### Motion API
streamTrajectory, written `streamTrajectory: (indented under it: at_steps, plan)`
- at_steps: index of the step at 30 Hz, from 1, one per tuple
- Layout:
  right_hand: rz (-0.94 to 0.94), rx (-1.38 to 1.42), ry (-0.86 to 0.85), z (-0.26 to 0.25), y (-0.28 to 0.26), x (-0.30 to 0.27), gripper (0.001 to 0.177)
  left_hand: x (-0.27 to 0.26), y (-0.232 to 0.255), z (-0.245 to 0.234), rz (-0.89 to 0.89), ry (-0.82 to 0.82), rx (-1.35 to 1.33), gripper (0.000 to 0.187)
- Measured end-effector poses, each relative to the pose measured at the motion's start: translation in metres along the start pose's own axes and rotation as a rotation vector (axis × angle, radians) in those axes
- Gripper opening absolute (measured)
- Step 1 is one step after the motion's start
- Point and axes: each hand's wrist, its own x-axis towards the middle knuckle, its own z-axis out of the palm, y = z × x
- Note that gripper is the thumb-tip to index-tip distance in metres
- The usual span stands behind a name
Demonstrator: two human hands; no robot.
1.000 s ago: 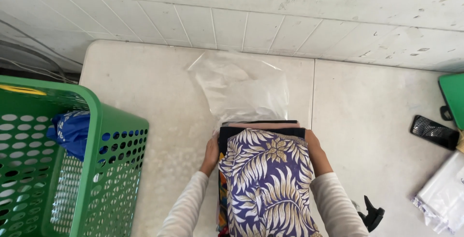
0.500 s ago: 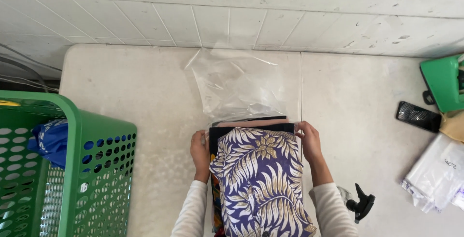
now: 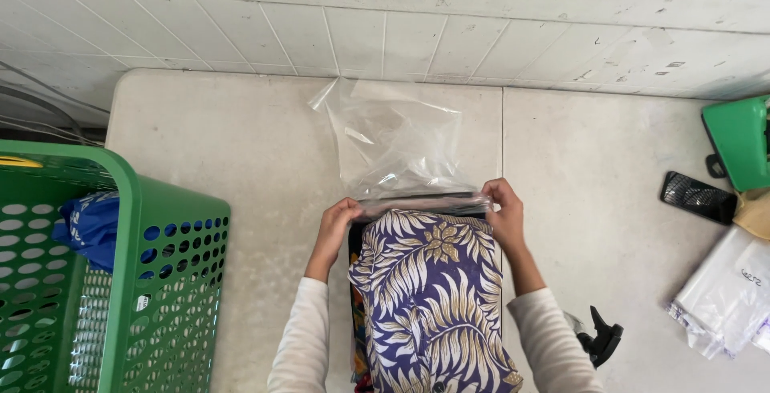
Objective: The person packs folded clothes into a plastic bag by hand, sprays the bag with a liquid from a bottle, and secures it with tape.
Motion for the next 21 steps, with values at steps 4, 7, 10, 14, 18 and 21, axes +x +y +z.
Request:
streamTrajectory:
  at_steps: [4,7,10,14,18,21]
  plan:
    - [0.113,0.158,-0.457,-0.023,-0.014,0.014,0.008,-0.003,0.001,-0.005,0.035,-0.119,0.112,0.017]
    - [0.221,0.262,-0.600,-0.033,-0.016,0.009,0.013,-0.006,0.001,0.003,0.077,-0.017,0.241,0.024]
    - [0.116,0.090,-0.448,-0.024,0.016,0.004,0.015,-0.022,0.028,0.017,0.289,0.076,0.539,0.023]
    - [-0.074,-0.074,-0.100,-0.008,0.007,-0.013,0.019,-0.025,0.052,0.020,0.665,-0.040,0.798,0.014]
    - [-0.269,0.038,-0.299,-0.017,0.001,0.001,0.012,-0.013,0.074,0.014,0.495,-0.261,0.600,0.007]
    - [0.162,0.215,-0.492,-0.023,0.004,0.012,0.031,0.003,0.066,0.013,0.200,-0.466,0.435,0.012]
